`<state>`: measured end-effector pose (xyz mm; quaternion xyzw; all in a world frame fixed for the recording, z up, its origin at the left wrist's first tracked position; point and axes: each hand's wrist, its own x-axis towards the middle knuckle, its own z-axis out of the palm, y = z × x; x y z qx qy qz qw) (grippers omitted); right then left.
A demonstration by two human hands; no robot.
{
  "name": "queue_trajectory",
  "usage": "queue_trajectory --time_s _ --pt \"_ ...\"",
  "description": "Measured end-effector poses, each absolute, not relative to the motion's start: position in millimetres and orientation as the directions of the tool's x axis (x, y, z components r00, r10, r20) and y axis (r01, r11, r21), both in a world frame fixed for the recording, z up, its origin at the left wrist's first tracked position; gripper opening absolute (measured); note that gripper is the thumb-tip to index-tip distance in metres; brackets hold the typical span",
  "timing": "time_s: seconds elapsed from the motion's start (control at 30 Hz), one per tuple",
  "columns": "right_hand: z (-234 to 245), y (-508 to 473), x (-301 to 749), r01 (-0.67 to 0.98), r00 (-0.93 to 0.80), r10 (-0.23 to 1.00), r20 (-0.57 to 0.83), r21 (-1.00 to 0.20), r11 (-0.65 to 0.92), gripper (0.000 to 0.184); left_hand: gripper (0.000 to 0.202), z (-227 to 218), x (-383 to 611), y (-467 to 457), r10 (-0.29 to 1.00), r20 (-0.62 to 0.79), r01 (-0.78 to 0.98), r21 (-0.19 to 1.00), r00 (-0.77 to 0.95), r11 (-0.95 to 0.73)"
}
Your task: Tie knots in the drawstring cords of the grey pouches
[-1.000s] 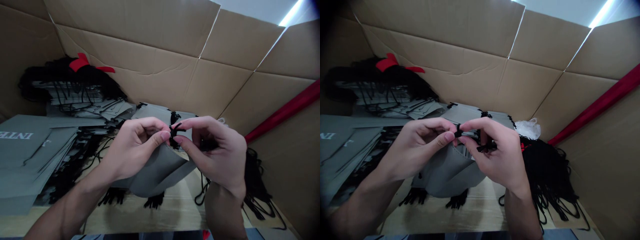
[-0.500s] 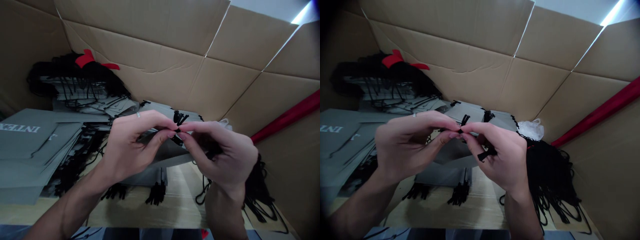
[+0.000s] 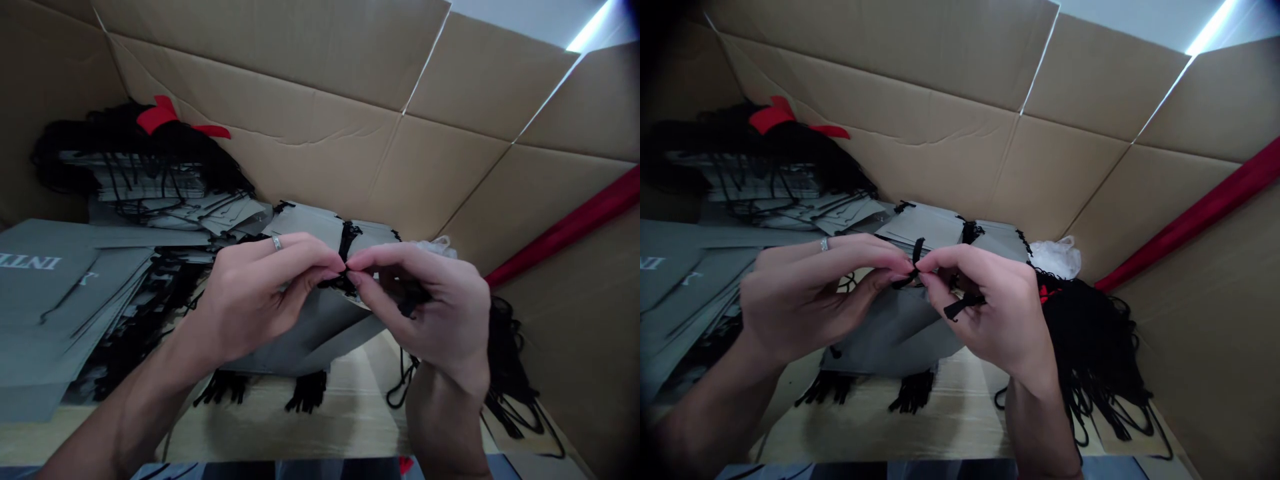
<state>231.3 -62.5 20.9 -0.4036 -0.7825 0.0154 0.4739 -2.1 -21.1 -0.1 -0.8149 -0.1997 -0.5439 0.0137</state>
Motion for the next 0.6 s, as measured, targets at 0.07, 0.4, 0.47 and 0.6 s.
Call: queue_trajectory --time_s 0.07,0.4,0.47,0.6 --pt "20 -61 230 0.609 -0.232 0.642 0.731 -0.406 0.682 0.015 0.027 -4 -1 -20 0.255 0.906 0.388 0.113 0.338 -0.915" --pt "20 -58 226 0.507 -0.195 0.712 0.675 -0.552 0.662 0.019 0.027 -6 0 -19 0.279 0.860 0.291 0.162 0.427 -0.943" --pt "19 -57 224 0.448 -0.166 0.742 0.649 -0.621 0.643 0.019 0.024 -3 0 -18 0.327 0.849 0.223 0.253 0.416 -0.941" --pt "20 -51 219 0.320 -0.131 0.796 0.590 -0.735 0.597 0.018 0.020 -3 -1 -13 0.430 0.810 0.136 0.411 0.398 -0.901"
